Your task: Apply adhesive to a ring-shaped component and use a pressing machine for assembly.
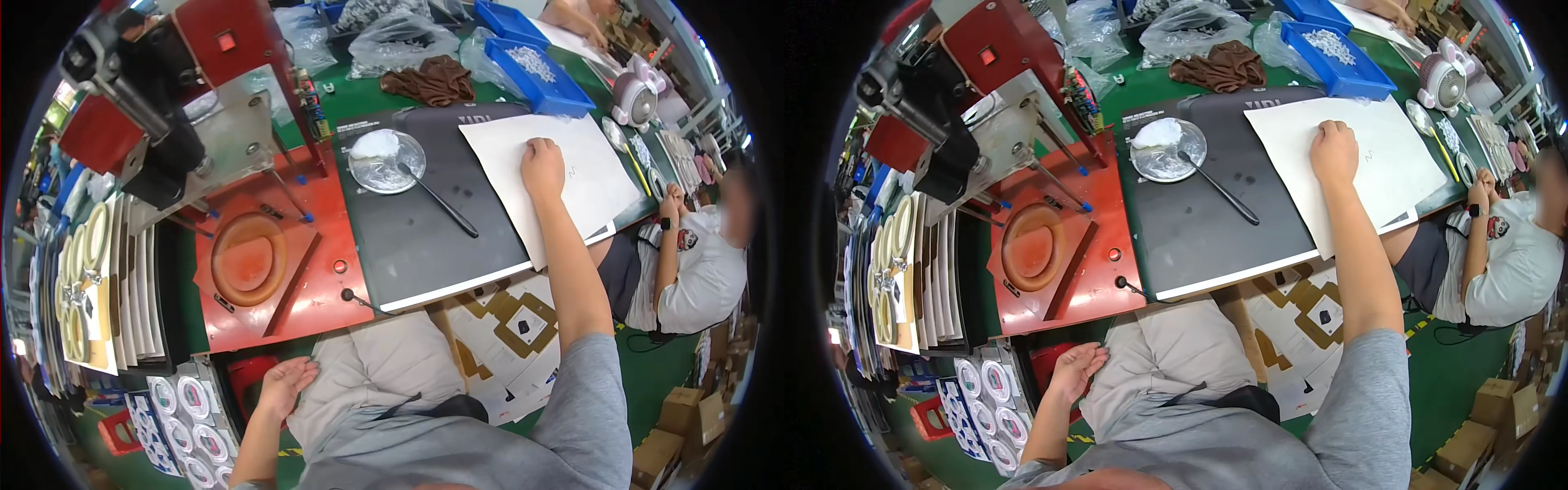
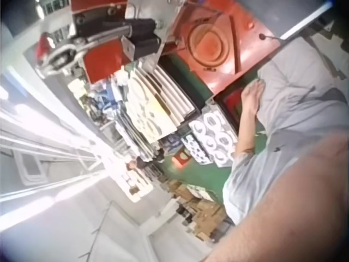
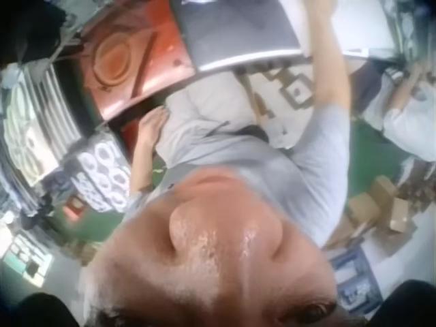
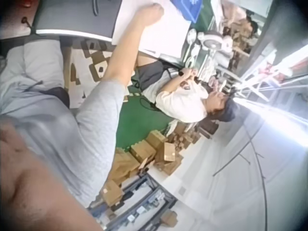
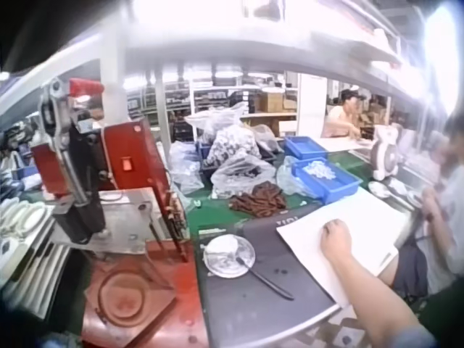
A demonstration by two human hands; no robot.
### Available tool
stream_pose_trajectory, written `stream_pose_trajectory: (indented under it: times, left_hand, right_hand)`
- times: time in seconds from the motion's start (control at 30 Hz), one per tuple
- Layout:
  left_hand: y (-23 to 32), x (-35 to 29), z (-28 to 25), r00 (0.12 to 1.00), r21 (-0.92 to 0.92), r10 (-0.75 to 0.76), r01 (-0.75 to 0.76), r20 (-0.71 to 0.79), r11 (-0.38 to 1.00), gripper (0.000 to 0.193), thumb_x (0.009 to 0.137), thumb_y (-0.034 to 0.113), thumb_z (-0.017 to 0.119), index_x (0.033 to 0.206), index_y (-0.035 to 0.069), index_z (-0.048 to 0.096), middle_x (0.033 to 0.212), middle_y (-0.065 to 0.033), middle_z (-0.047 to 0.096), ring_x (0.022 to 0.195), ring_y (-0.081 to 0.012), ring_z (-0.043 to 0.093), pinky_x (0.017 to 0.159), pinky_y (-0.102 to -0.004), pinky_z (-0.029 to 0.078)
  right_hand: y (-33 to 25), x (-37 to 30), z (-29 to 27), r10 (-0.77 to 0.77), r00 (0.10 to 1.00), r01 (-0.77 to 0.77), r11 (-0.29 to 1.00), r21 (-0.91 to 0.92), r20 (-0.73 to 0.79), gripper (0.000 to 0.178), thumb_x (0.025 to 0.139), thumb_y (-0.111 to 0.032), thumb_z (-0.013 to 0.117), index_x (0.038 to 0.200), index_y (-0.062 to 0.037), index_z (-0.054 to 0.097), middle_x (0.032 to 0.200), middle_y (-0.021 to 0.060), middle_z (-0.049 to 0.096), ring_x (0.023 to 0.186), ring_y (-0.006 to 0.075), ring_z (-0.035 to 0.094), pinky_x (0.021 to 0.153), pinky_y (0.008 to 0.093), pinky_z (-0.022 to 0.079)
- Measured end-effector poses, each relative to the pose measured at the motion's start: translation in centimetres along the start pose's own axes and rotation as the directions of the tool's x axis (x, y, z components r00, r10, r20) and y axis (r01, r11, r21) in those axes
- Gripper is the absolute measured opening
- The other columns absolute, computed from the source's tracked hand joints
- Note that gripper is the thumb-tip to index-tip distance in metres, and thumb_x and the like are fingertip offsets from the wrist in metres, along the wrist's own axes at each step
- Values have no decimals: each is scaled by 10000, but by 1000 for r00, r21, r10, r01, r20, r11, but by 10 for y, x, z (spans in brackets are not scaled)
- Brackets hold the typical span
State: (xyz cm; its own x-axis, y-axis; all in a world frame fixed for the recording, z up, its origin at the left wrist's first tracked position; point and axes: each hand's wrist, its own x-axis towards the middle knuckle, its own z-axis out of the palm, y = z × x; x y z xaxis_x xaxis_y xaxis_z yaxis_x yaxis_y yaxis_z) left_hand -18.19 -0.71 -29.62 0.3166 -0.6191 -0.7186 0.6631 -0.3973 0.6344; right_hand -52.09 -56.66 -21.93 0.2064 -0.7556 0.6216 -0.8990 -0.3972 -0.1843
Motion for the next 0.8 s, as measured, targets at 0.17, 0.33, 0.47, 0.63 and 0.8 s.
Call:
stream_pose_trajectory:
  times: [0.17,0.33,0.47,0.63,0.8]
  left_hand:
    - [-10,-12,-8,1000,-77,-23,24,13,997,253,1026,27,609,1247,-93,634,1199,-250,713,1081,-318,729,982,-399,603]
    - [-2,-40,-54,998,-22,62,-63,-21,998,337,1004,9,614,1307,-130,566,1241,-265,686,1114,-320,710,1007,-401,588]
    - [-8,-60,-93,975,95,61,-41,-215,995,335,1003,10,599,1319,-97,569,1241,-245,690,1113,-294,708,980,-353,586]
    - [-31,-63,-190,769,616,561,-289,-307,733,217,1016,64,589,1216,-9,628,1147,-150,729,974,-234,709,800,-336,585]
    - [-6,-88,-179,249,892,963,451,-99,-25,394,944,181,713,1249,-54,628,1108,-245,712,1033,-403,681,925,-477,554]
  right_hand:
    - [-3,0,1,-12,993,32,986,-163,120,188,947,-127,581,1049,-37,711,1132,163,697,1044,358,660,888,489,552]
    - [-7,5,-10,97,954,-74,993,-93,285,246,1001,-187,530,1062,-8,688,1182,230,667,1080,419,662,934,516,547]
    - [-11,-8,23,9,1000,-8,999,43,-28,251,981,-204,564,1010,-11,723,1076,217,698,1028,409,672,918,505,547]
    - [-30,-16,-4,47,999,-47,999,-3,-28,242,957,-209,611,899,-13,740,995,192,712,941,379,682,841,486,557]
    - [-21,-21,-13,48,998,-53,994,-95,-51,272,940,-215,633,783,-20,738,901,171,713,877,346,695,763,473,574]
